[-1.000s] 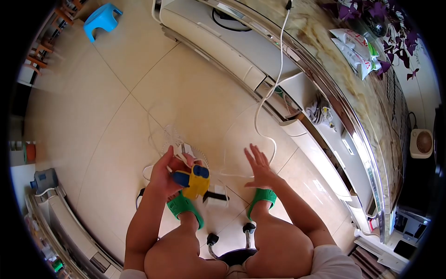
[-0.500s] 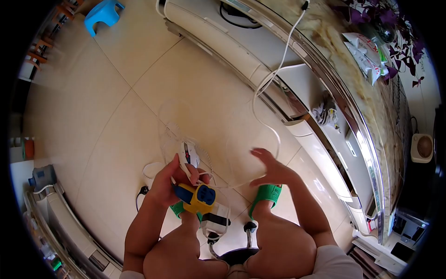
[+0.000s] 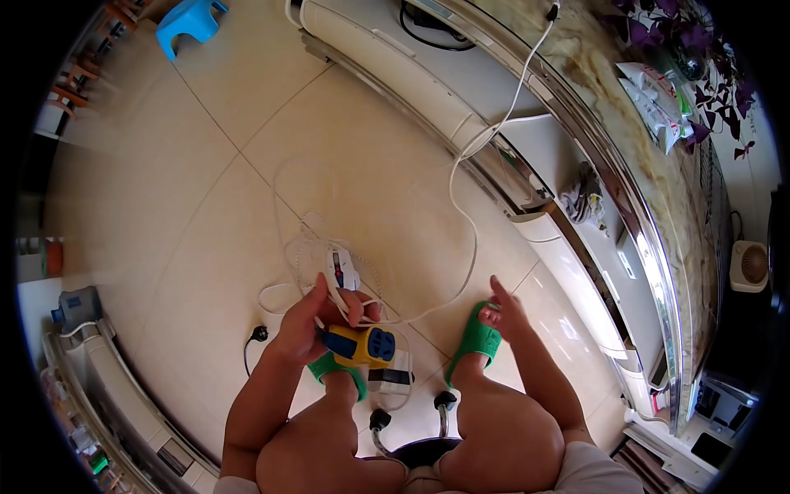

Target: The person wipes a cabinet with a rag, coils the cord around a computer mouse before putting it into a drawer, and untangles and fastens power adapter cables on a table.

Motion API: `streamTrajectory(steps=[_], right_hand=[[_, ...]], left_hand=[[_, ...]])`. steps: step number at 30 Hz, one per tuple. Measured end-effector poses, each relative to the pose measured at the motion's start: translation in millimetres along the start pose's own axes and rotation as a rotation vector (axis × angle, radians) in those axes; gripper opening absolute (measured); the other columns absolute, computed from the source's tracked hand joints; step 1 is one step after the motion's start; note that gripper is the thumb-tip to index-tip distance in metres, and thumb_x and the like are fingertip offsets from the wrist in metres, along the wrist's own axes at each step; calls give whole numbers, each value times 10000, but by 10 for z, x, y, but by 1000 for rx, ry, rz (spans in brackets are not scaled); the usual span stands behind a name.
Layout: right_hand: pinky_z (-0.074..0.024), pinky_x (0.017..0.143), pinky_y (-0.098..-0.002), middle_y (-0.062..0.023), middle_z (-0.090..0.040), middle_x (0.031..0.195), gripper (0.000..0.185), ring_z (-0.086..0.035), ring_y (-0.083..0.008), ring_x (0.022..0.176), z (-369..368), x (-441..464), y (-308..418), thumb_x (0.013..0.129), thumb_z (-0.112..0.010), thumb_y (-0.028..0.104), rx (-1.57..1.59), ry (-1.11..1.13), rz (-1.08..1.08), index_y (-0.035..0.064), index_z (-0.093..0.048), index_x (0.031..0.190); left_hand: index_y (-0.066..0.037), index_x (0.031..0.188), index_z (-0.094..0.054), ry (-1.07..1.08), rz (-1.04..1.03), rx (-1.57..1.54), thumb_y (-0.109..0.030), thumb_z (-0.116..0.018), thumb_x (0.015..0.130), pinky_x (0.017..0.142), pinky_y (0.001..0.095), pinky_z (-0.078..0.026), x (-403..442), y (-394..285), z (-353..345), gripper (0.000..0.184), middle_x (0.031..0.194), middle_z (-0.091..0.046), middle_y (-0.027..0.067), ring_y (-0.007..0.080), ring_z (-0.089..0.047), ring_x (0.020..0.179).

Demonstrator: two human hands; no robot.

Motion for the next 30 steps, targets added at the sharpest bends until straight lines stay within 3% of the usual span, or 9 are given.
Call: streamTrajectory(steps=[3,7,10,12,13,20,26,28,30], right_hand=[[-370,973,-618,-286,-420,1304,904,-487,-400,1172,-583,-172,-245,814,-556,642,441,381,-446,1,-274,1386],[-319,1008,-637,-304,-427,1310,769,-426,-444,1234,-1129,-334,-19,862,-519,595,635,600,-495,-9,-365,1312],[-450,910,-539,-223,-555,1114,543,-553,-358,1058,-1279,-280,188,921,-507,486,626,743,-380,2,-451,1161],[-502,664,-375,-97,-555,849,421,-563,-220,737,-1430,-85,187,936,-535,404,726,896,-375,28,-434,1095],[-398,508,-278,5,-391,626,288,-446,-134,566,-1395,-73,230,948,-536,336,626,829,-307,57,-471,981],[-388,499,-288,19,-336,566,212,-443,-139,511,-1309,-442,512,973,-451,268,303,704,-34,93,-441,854],[-403,499,-298,-7,-414,588,253,-458,-145,502,-1342,-648,718,973,-420,288,-122,740,268,81,-429,827],[-410,515,-291,-22,-450,605,301,-481,-133,522,-1385,-770,741,983,-402,314,-432,690,297,57,-424,825],[-438,538,-338,-97,-533,637,323,-551,-211,548,-1397,-882,789,983,-394,304,-701,638,422,6,-446,870]], left_hand=[[-31,742,-569,51,21,33,-569,-181,971,927,371,-389,34,48,-50,701,993,-556,162,266,-506,1026],[-35,759,-565,76,154,40,-580,-188,968,930,354,-390,61,191,-114,695,1020,-568,156,247,-514,1017],[-35,778,-563,35,263,1,-570,-184,974,932,331,-390,141,425,-24,684,1057,-574,148,231,-520,1012],[-35,774,-559,29,309,29,-547,-186,984,938,328,-388,194,528,-4,668,1037,-573,132,228,-512,1029],[-41,767,-548,15,286,-20,-516,-213,995,943,343,-387,215,501,-52,624,1010,-570,125,224,-503,1036],[-58,770,-520,-276,26,54,-477,-268,1002,939,396,-443,395,368,220,541,1036,-567,145,216,-500,1125],[-38,1145,-506,-322,99,85,-429,-384,988,940,426,-478,630,420,236,439,1205,-569,152,225,-526,1172],[-54,1296,-449,-313,71,181,-444,-417,977,896,350,-484,721,437,181,505,1182,-593,97,174,-565,1087],[-59,1362,-411,-302,87,205,-432,-434,975,879,307,-476,794,476,179,538,1191,-600,75,154,-575,1051]])
Point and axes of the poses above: each hand's wrist, its own x-axis towards the middle knuckle, its own z-axis out of the back of the hand, y = z × x, the point moved 5 cm from there along x, towards the middle knuckle
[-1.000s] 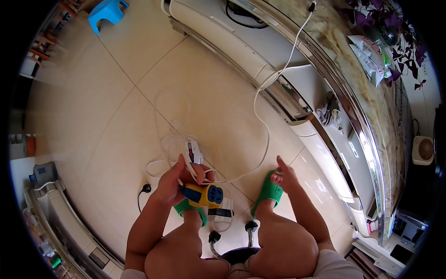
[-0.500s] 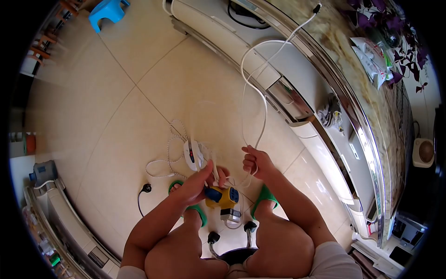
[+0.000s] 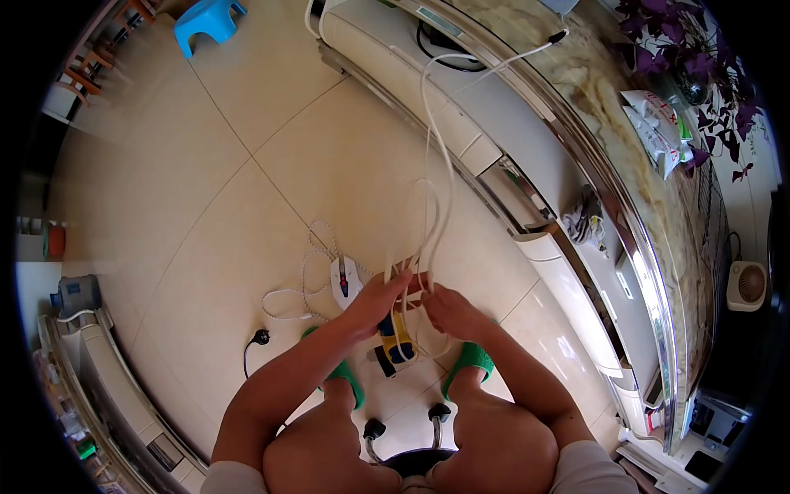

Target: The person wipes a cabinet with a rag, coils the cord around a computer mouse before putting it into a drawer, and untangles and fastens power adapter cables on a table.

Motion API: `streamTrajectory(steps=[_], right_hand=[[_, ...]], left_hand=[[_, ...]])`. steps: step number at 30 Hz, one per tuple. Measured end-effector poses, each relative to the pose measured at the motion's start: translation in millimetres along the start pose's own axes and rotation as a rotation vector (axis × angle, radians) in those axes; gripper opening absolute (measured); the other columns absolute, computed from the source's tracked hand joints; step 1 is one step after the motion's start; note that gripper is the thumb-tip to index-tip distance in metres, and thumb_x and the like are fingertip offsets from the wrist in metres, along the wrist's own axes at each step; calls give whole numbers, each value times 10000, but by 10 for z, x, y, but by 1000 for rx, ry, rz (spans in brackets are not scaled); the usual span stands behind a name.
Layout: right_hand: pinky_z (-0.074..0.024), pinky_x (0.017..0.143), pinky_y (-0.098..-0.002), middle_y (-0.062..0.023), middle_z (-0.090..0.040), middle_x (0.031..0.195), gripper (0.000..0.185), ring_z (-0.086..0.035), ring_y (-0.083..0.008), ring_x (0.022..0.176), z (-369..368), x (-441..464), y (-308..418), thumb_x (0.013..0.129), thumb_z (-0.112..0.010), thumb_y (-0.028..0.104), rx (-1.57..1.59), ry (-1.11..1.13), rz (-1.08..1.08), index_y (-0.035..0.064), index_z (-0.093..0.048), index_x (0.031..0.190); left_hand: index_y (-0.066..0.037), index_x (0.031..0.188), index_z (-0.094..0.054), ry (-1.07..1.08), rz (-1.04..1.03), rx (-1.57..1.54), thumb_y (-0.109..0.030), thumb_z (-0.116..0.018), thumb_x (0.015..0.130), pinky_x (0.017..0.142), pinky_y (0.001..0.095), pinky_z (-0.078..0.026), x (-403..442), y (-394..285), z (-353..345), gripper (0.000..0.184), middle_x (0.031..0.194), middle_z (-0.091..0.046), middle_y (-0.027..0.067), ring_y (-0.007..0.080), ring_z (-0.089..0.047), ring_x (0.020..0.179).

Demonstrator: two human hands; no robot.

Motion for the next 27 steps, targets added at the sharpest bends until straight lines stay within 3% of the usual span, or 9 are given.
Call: streamTrajectory(steps=[2,4,8,12,14,16,20,24,27], right_hand=[[-464,589,-415,-200,-591,709,289,-602,-334,630,-76,-56,193,968,-398,247,-343,-20,365,-33,-469,946],[-470,653,-475,-262,-595,767,271,-599,-419,725,-113,-93,243,949,-402,204,-357,38,306,-51,-480,997],[-480,688,-486,-222,-606,768,328,-606,-399,727,-201,-185,380,948,-385,241,-592,217,310,-69,-491,963],[-494,691,-462,-147,-629,846,382,-624,-343,761,-17,-264,623,932,-423,359,-851,246,237,14,-585,907],[-499,717,-392,-132,-636,870,235,-628,-311,792,256,-272,821,876,-582,286,-761,-88,330,56,-626,888],[-492,781,-413,-107,-635,932,269,-619,-296,892,504,-159,951,847,-590,321,-640,-245,479,95,-624,989],[-357,1040,-402,-82,-538,1257,293,-444,-238,1251,734,166,1415,790,-621,144,-1169,-767,828,86,-619,1077],[-213,1137,-421,-32,-482,1336,216,-321,-200,1349,727,516,1663,770,-622,119,-1530,-742,1032,99,-648,984],[-150,1164,-417,2,-513,1279,88,-310,-175,1353,776,770,1634,779,-637,142,-1714,-486,813,121,-661,860]], left_hand=[[-33,1308,-471,65,120,153,-356,-389,1002,963,337,-440,47,26,-54,453,1274,-562,71,171,-528,1163],[-29,1270,-489,75,103,108,-331,-407,998,963,338,-439,53,60,-64,415,1223,-581,78,183,-532,1158],[-25,1199,-506,82,49,-19,-278,-440,991,913,325,-449,-26,89,-47,334,1041,-622,77,203,-559,1088],[-40,1157,-481,46,28,-135,-233,-444,987,878,324,-452,-227,9,-24,260,884,-592,51,215,-580,1012],[-43,1150,-482,41,32,-135,-218,-449,983,907,343,-451,-274,-18,11,244,881,-587,53,237,-584,1017],[-47,1142,-482,38,32,-134,-204,-455,978,935,363,-451,-313,-30,19,229,878,-583,55,259,-588,1021],[-46,1115,-490,124,47,-165,-193,-491,961,903,335,-438,-371,30,-7,213,866,-560,42,214,-577,951],[-39,1096,-501,208,45,-201,-193,-510,952,883,327,-430,-421,81,7,212,869,-550,38,198,-567,910],[-48,1087,-503,180,-41,-214,-178,-510,948,904,346,-426,-504,22,111,190,862,-543,37,193,-558,876]])
Point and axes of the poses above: each hand's wrist, its own x-axis towards the middle knuckle, its own z-axis out of the back of the hand, y = z × x, the point moved 5 cm from there along x, towards the middle knuckle
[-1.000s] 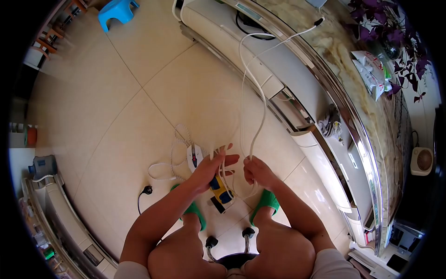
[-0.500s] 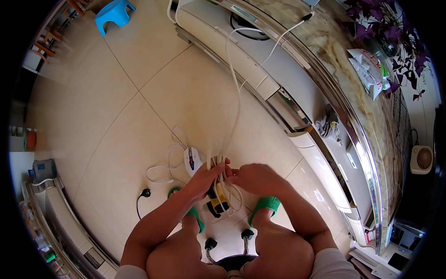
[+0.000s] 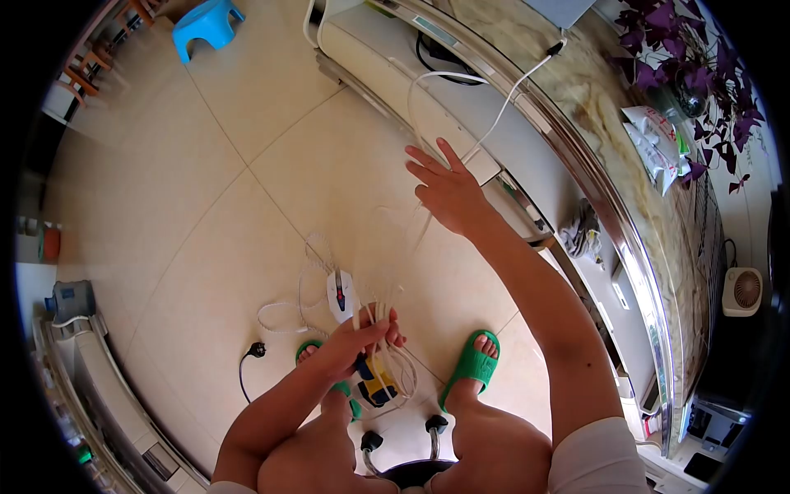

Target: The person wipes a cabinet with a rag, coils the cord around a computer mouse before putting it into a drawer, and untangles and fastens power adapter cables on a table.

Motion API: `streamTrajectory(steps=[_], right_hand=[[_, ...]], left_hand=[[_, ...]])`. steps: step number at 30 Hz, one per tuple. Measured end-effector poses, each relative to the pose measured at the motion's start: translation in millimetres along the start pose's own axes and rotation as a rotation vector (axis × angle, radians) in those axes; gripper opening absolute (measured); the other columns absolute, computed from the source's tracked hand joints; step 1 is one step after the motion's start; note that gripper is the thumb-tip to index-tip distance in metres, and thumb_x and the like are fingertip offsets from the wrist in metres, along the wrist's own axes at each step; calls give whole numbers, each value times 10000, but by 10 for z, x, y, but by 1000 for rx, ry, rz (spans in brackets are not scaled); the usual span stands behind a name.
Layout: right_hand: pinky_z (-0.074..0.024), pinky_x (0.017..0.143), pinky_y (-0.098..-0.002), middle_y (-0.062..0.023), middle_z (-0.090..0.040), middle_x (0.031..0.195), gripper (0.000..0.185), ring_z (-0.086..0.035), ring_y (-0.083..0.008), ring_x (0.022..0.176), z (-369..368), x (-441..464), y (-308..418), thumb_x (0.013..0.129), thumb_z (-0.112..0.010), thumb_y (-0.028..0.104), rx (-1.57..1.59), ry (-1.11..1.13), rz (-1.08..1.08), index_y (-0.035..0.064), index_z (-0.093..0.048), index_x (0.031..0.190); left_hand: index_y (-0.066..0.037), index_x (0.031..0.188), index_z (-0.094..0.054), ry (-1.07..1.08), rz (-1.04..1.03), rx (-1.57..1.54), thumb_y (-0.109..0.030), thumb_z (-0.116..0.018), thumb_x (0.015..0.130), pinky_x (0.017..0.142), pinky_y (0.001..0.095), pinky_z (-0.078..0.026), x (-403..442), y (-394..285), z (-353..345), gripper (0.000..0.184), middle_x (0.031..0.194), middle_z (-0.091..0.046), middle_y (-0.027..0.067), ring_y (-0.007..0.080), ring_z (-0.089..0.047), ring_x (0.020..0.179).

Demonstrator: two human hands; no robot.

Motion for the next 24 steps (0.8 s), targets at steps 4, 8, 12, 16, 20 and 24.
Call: streamTrajectory(steps=[4,8,12,16,20,24], right_hand=[[-146,1158,-455,3,-559,1095,70,-413,-160,1241,131,-15,25,772,-674,171,267,18,35,115,-633,761],[-223,1109,-458,-23,-554,908,169,-505,-176,1044,479,-165,4,741,-712,205,318,-146,10,90,-589,749],[-303,1004,-418,-25,-550,813,151,-522,-190,953,743,-289,-17,780,-661,223,316,-173,-7,76,-626,784],[-327,798,-381,-70,-543,770,136,-532,-224,821,910,-404,-24,816,-590,192,491,-158,-78,64,-611,776],[-318,744,-385,-76,-536,737,125,-545,-239,769,985,-532,53,854,-549,162,534,-71,-181,58,-598,805],[-315,745,-379,-91,-523,764,115,-513,-262,763,933,-680,129,911,-495,120,689,-45,-251,42,-577,934]], left_hand=[[-74,1066,-505,-75,-112,-198,-162,-511,944,949,360,-429,-43,-173,84,151,869,-546,33,192,-568,890],[-74,1071,-504,-222,-243,-239,-153,-500,953,997,414,-433,38,-277,148,142,938,-586,70,227,-587,966],[-52,1074,-489,-315,-315,-189,-183,-440,986,1016,395,-429,258,-508,-12,165,1189,-583,153,269,-560,1130],[-35,1062,-459,-361,-422,-273,-209,-429,994,1007,377,-435,587,-797,-215,189,1191,-580,161,254,-556,1132],[-24,1154,-435,-346,-466,-248,-221,-432,997,919,309,-455,967,-905,-290,252,1222,-563,117,182,-557,1076],[-60,1155,-496,-307,-490,-109,-264,-463,988,843,300,-471,1120,-890,-593,266,1188,-594,98,144,-569,976]])
Point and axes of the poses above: each hand's wrist, its own x-axis towards the middle knuckle, its own z-axis out of the back of the hand, y = z × x, the point moved 5 cm from there along x, towards the middle knuckle
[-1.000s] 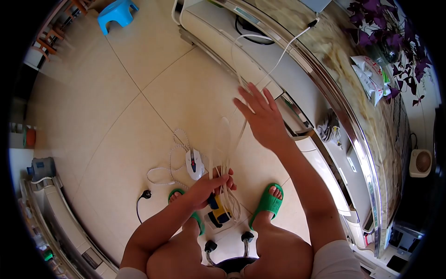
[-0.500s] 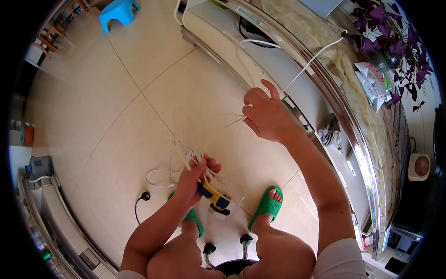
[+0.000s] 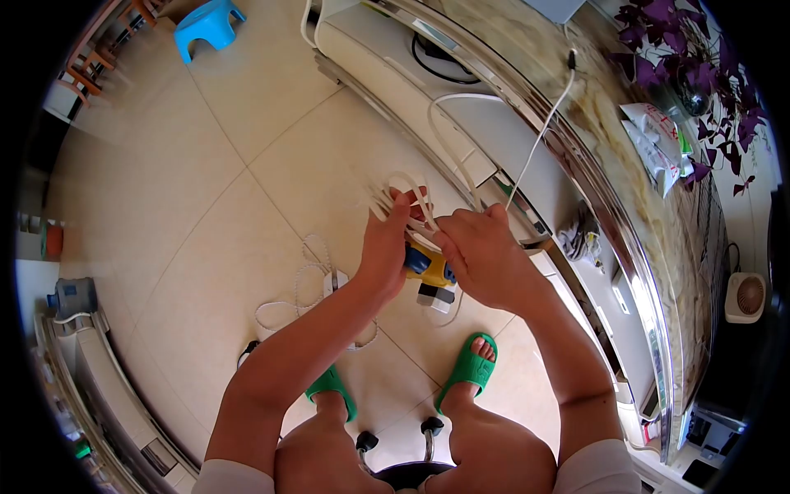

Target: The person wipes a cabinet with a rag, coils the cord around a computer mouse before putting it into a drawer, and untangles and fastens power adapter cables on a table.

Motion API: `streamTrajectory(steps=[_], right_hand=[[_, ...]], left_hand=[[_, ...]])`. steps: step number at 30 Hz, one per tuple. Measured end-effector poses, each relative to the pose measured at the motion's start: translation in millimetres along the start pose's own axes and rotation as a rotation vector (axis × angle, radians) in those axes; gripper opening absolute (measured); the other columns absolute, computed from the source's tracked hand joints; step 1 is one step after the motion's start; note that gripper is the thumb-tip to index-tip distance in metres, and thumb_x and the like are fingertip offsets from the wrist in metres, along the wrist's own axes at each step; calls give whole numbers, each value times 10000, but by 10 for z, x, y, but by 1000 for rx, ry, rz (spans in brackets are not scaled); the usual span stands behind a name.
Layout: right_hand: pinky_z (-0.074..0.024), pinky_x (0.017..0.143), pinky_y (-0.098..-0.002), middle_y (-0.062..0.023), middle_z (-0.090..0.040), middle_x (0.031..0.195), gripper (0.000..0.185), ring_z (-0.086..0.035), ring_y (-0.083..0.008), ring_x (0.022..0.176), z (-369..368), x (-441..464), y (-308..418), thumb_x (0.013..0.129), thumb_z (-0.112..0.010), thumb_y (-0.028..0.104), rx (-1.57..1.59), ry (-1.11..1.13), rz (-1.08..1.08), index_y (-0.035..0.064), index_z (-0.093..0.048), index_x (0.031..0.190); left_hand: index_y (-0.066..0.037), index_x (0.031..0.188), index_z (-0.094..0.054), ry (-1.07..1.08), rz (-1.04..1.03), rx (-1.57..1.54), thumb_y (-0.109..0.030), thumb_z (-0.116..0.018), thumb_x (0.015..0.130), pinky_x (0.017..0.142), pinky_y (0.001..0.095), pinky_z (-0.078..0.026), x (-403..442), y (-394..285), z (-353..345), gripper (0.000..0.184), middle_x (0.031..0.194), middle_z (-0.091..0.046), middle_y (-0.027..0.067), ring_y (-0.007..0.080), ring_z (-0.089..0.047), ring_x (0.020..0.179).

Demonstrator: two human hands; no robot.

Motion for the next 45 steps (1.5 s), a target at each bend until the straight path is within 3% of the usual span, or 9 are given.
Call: streamTrajectory(steps=[7,11,19,24,26,30,33,41,45], right_hand=[[-366,678,-377,-73,-568,910,125,-548,-247,793,-45,-103,-147,854,-593,128,244,-278,-105,59,-567,955],[-408,697,-389,-78,-591,952,124,-587,-258,819,-96,-121,-155,815,-618,79,345,-437,-50,57,-575,929],[-402,787,-364,-79,-591,949,172,-592,-238,812,-244,-118,-258,788,-567,78,29,-255,-65,87,-644,941],[-473,721,-370,-119,-580,983,218,-604,-270,818,-184,-195,-330,789,-564,-7,352,-199,-95,29,-629,994],[-499,635,-335,-133,-575,997,251,-613,-264,787,105,-401,-334,785,-566,-74,495,-422,-80,4,-620,1018],[-489,703,-339,-150,-592,989,247,-591,-278,819,310,-1031,-826,756,-573,-110,48,-770,-211,-4,-640,968],[-456,819,-416,-186,-607,1017,202,-584,-365,876,313,-1312,-1291,820,-622,87,-335,-782,-460,40,-659,1013],[-501,599,-420,-154,-635,692,206,-618,-340,608,103,-1841,-1966,821,-637,155,-391,-705,-548,107,-667,1019],[-508,654,-432,-201,-648,792,214,-628,-354,690,156,-2398,-2092,832,-615,152,-577,-660,-663,57,-666,1016]], left_hand=[[-97,1189,-443,45,141,326,-146,-459,956,813,277,-462,-117,351,39,238,1078,-580,43,124,-565,946],[-100,1274,-396,177,177,-57,-163,-448,963,896,316,-450,-196,231,-142,321,1147,-563,68,172,-553,1049],[-79,1009,-528,7,206,-47,-249,-554,938,729,248,-486,-99,309,-170,187,959,-619,44,131,-592,843],[-64,890,-558,-113,66,91,-217,-591,910,699,282,-506,-75,220,-163,158,773,-592,40,149,-597,727],[-55,866,-545,-172,76,27,-196,-599,905,730,302,-517,38,146,-82,155,761,-580,41,155,-592,722],[-40,809,-515,-174,42,-158,-152,-613,897,812,368,-536,192,-4,85,173,722,-548,46,179,-583,710],[-52,792,-515,-132,35,-146,-170,-606,908,832,374,-529,225,-21,-18,189,706,-534,50,195,-588,720],[-46,738,-488,-72,135,-193,-163,-617,899,828,387,-535,402,230,-548,237,689,-532,68,213,-585,718],[-38,750,-468,-54,47,-205,-152,-597,910,780,415,-542,542,364,-865,236,688,-488,67,211,-543,669]])
Point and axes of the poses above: each hand's wrist, its own x-axis towards the middle knuckle, its own z-axis out of the back of the hand, y = z × x, the point moved 5 cm from there along x, towards the middle knuckle
